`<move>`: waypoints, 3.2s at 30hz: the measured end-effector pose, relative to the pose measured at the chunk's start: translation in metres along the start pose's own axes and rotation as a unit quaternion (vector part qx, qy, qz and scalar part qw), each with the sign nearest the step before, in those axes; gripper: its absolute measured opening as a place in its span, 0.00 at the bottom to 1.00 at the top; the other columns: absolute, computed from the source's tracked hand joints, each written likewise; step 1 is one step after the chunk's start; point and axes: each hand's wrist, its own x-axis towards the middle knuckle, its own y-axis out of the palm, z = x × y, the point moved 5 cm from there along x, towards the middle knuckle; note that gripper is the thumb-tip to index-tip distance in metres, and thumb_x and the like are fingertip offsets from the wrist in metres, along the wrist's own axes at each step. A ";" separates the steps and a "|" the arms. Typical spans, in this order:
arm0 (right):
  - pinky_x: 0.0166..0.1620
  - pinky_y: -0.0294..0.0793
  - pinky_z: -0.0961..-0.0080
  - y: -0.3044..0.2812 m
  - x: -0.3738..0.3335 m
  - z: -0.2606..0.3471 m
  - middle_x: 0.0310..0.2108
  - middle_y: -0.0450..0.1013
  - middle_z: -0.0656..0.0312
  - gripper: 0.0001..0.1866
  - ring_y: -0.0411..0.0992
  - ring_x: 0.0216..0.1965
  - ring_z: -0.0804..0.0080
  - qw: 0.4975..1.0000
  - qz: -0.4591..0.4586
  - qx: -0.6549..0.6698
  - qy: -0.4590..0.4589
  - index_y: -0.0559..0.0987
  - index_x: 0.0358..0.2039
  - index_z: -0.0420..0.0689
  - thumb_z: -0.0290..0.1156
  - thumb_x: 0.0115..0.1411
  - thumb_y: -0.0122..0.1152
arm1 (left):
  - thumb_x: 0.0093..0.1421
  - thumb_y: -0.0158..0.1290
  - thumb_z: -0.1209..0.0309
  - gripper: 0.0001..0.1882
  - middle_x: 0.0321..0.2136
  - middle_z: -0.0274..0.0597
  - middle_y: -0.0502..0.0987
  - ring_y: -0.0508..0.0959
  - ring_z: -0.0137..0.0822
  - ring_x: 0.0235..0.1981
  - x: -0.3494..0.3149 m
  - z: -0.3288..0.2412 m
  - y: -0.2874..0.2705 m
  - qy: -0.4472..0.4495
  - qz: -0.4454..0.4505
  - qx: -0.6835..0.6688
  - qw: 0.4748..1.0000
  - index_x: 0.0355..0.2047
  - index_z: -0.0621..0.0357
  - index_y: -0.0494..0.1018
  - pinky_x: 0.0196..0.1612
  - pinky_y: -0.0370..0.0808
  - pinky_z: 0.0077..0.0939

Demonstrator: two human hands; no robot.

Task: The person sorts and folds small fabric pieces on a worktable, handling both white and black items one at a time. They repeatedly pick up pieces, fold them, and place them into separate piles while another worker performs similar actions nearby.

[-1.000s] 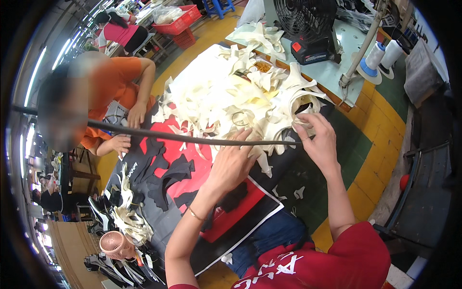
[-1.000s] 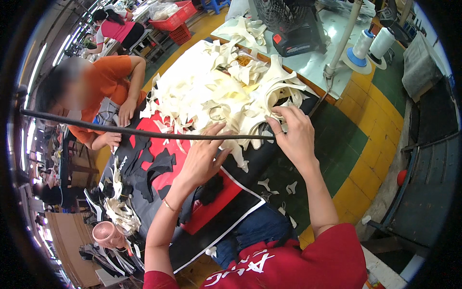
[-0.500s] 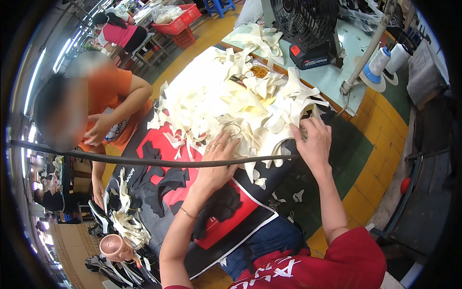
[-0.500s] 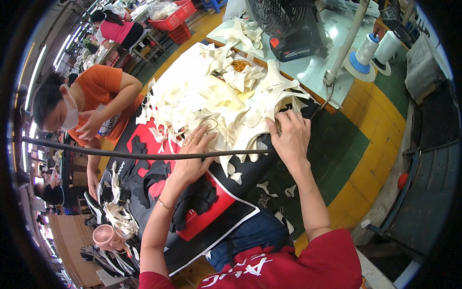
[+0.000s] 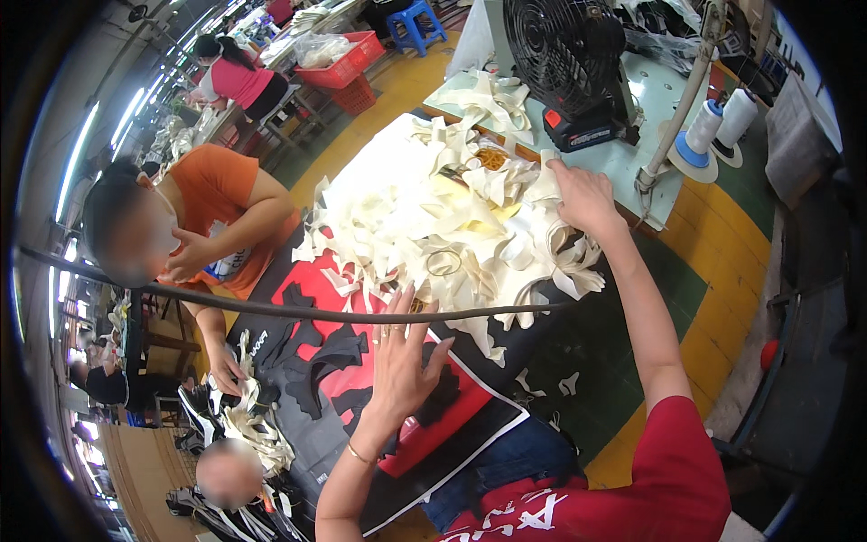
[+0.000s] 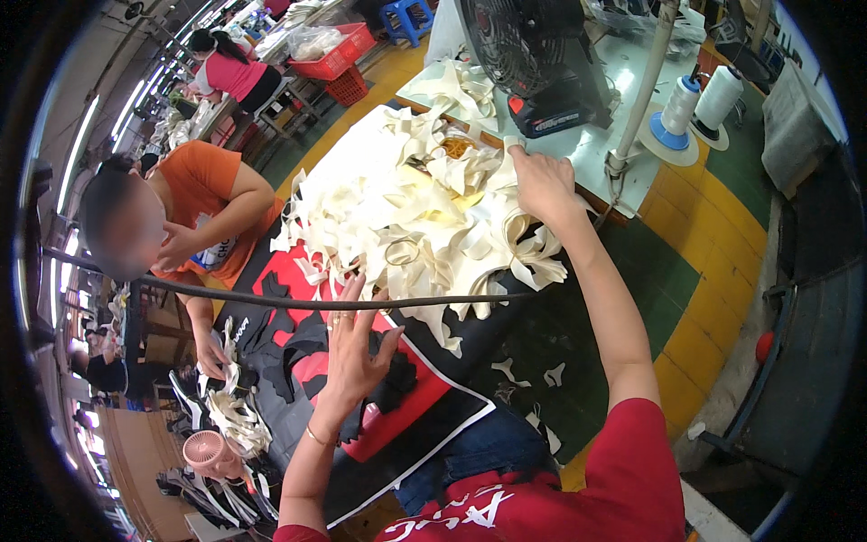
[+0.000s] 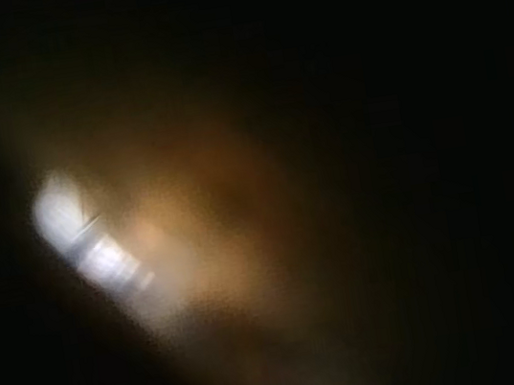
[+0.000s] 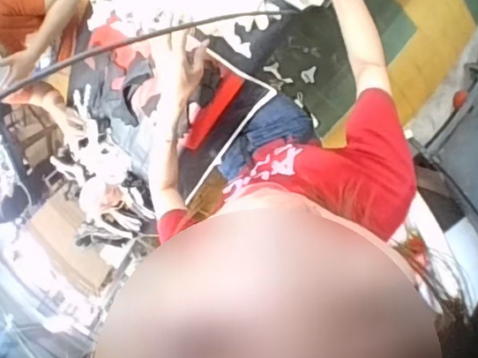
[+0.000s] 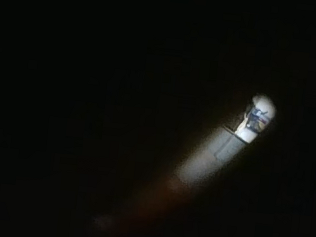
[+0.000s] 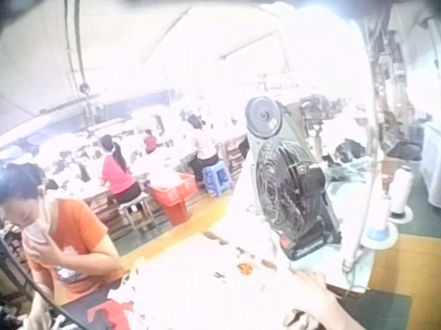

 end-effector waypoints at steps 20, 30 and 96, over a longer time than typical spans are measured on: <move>0.49 0.76 0.71 -0.102 -0.050 -0.020 0.42 0.80 0.54 0.18 0.79 0.40 0.69 0.785 -0.051 0.611 -0.082 0.76 0.50 0.35 0.38 0.72 0.48 | 0.55 0.63 0.71 0.22 0.64 0.52 0.63 0.62 0.54 0.66 -0.120 0.009 -0.051 -0.104 -0.043 -0.089 0.990 0.51 0.58 0.75 0.66 0.58 0.47; 0.48 0.76 0.75 -0.169 -0.068 0.022 0.45 0.80 0.54 0.18 0.80 0.42 0.69 0.783 -0.172 0.588 -0.107 0.77 0.50 0.34 0.36 0.71 0.50 | 0.57 0.62 0.71 0.20 0.62 0.54 0.65 0.65 0.54 0.64 -0.165 0.005 -0.054 -0.138 -0.071 -0.136 0.978 0.50 0.59 0.75 0.64 0.61 0.46; 0.70 0.45 0.51 0.073 -0.272 0.328 0.68 0.58 0.54 0.32 0.52 0.70 0.59 0.857 0.080 0.108 -0.498 0.66 0.65 0.45 0.43 0.63 0.58 | 0.68 0.53 0.69 0.11 0.32 0.44 0.81 0.80 0.29 0.27 -0.351 0.074 -0.097 -0.347 -0.513 -0.553 0.558 0.45 0.65 0.75 0.32 0.81 0.25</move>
